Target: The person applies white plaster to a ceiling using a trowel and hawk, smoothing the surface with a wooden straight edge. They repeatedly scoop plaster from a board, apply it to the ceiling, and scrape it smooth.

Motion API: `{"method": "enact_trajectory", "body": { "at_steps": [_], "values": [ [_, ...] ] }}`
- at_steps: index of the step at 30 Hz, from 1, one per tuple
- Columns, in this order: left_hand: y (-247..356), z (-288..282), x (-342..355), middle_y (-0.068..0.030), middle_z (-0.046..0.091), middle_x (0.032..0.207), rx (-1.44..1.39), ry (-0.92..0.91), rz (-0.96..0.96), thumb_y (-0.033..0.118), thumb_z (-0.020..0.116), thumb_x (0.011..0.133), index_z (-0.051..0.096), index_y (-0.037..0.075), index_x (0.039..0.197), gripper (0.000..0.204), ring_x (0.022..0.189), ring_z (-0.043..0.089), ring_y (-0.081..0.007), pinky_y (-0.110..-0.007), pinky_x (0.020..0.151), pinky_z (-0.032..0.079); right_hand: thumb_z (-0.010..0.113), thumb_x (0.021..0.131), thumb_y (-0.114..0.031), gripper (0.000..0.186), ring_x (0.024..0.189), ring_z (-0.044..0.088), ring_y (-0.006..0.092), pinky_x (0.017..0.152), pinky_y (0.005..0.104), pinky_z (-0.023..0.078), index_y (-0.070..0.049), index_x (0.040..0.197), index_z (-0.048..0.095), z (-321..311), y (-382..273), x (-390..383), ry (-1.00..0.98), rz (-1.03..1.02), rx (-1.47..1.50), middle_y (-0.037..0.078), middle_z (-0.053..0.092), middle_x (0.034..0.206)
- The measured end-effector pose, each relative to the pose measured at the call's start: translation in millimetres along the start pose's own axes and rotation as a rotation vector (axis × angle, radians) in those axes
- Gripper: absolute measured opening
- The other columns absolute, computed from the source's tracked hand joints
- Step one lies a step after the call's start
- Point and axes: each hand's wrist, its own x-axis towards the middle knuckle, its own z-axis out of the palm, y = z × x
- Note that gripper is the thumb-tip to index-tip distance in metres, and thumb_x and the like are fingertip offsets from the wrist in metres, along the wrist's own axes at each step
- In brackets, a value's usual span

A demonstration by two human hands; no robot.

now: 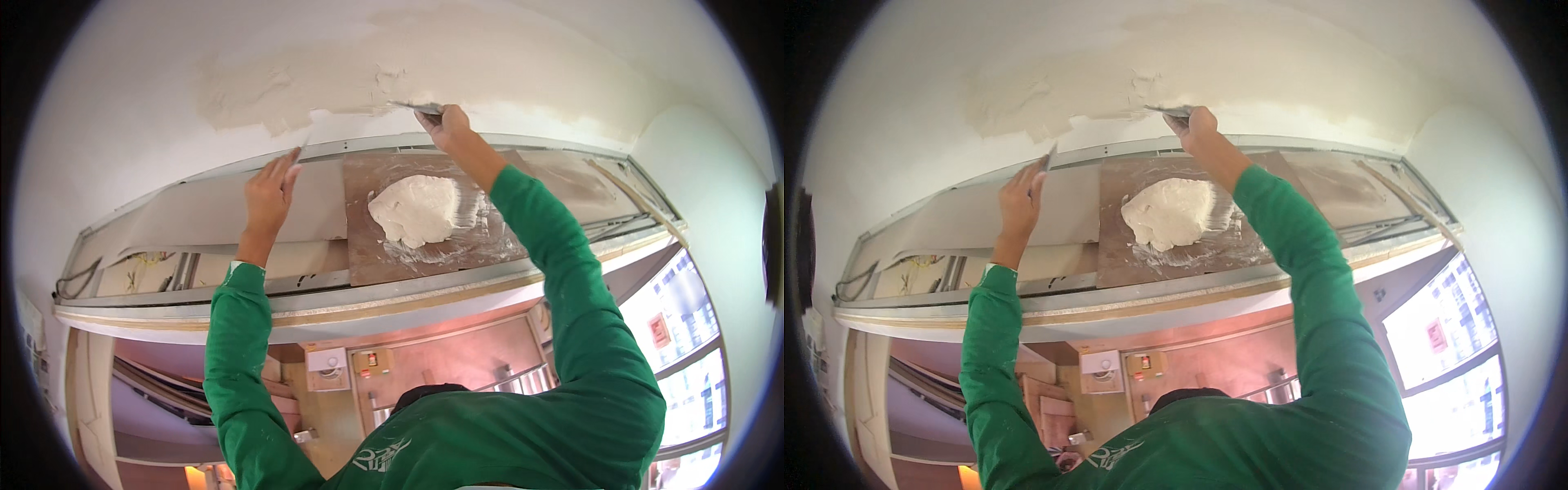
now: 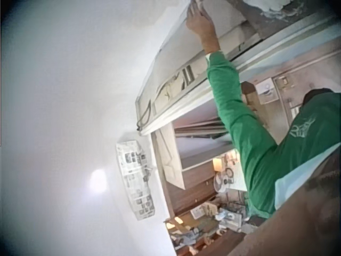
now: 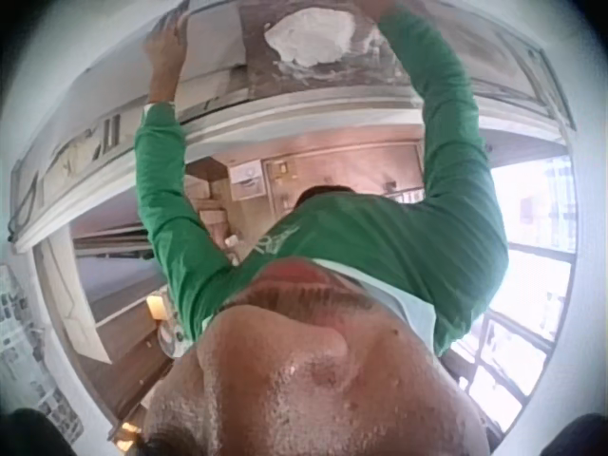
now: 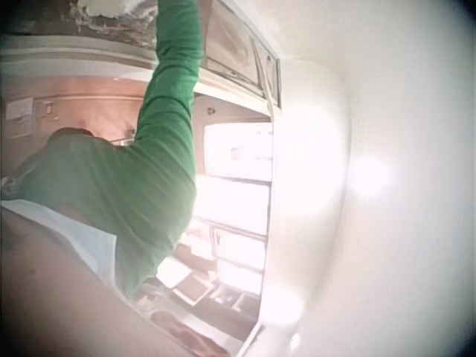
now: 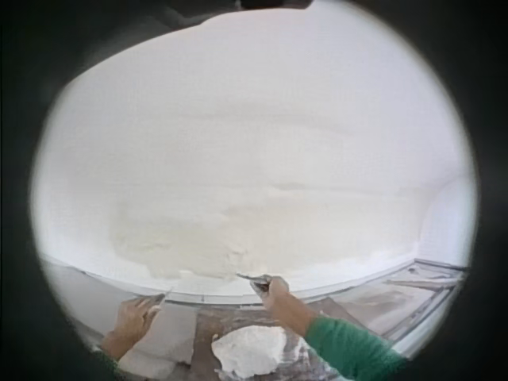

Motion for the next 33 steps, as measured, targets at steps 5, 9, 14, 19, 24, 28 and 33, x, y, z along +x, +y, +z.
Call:
{"method": "enact_trajectory", "body": {
  "at_steps": [5,9,14,19,24,28,33],
  "values": [
    [-11.9,-14.3,0.8,-0.0114,0.066,0.086,-0.076,0.073,-0.227,0.027,0.053,0.094,0.065,0.005,0.104,0.027,0.068,0.062,-0.0296,-0.035,0.057,0.049,0.043,0.091,-0.018,0.028,0.098,0.058,0.0366,0.086,0.0461,0.053,0.005,0.102,0.054,7.9,42.1,43.8,0.007,-0.052,-0.383,0.022,0.058,0.104],
    [-17.2,-11.6,5.6,-0.0113,0.066,0.086,-0.097,0.130,-0.237,0.026,0.052,0.094,0.065,0.005,0.101,0.026,0.068,0.062,-0.0301,-0.035,0.057,0.048,0.056,0.085,-0.046,0.051,0.096,0.061,0.0383,0.077,0.0461,0.053,0.004,0.090,0.063,38.5,14.4,74.5,-0.200,-0.875,-2.017,0.026,0.063,0.099],
    [-27.7,-17.3,-2.0,-0.0114,0.066,0.087,-0.101,0.158,-0.264,0.027,0.051,0.095,0.066,0.005,0.100,0.027,0.069,0.063,-0.0300,-0.035,0.058,0.049,0.052,0.080,-0.061,0.069,0.093,0.062,0.0380,0.080,0.0429,0.049,0.005,0.098,0.063,127.5,-26.0,65.3,-0.205,-1.281,-2.310,0.026,0.064,0.096],
    [-18.9,-9.7,2.8,-0.0138,0.066,0.087,-0.176,0.146,-0.287,0.030,0.050,0.095,0.066,0.005,0.100,0.030,0.068,0.063,-0.0298,-0.035,0.059,0.049,0.048,0.093,-0.028,0.033,0.084,0.061,0.0371,0.077,0.0459,0.050,-0.001,0.103,0.062,144.1,-76.1,66.5,0.107,-1.039,-1.917,0.022,0.060,0.089],
    [-13.0,-7.0,-0.6,-0.0122,0.069,0.089,-0.492,0.184,-0.750,0.037,0.044,0.098,0.065,0.001,0.093,0.042,0.076,0.066,-0.0255,-0.035,0.065,0.050,0.039,0.094,-0.003,0.024,0.104,0.056,0.0287,0.096,0.0510,0.048,0.005,0.115,0.046,93.0,-73.3,-38.8,-0.347,-0.295,-0.299,0.018,0.056,0.110],
    [32.2,14.2,8.1,-0.0067,0.067,0.093,-1.698,0.284,-1.137,0.041,0.044,0.097,0.060,0.003,0.099,0.042,0.083,0.065,-0.0210,-0.031,0.074,0.053,0.042,0.092,0.000,0.026,0.097,0.059,0.0269,0.087,0.0388,0.052,0.005,0.116,0.051,25.3,-74.8,-165.2,-0.428,-0.580,-0.835,0.015,0.057,0.109],
    [140.6,15.1,40.8,-0.0114,0.064,0.107,-2.310,-0.067,-1.310,0.038,0.042,0.098,0.056,0.000,0.109,0.042,0.100,0.062,-0.0199,-0.034,0.088,0.051,0.052,0.077,0.007,0.044,0.100,0.060,0.0277,0.081,0.0342,0.052,-0.004,0.119,0.059,-26.0,-110.1,-241.9,-0.826,-1.368,-1.333,0.014,0.060,0.111]
  ]
}}
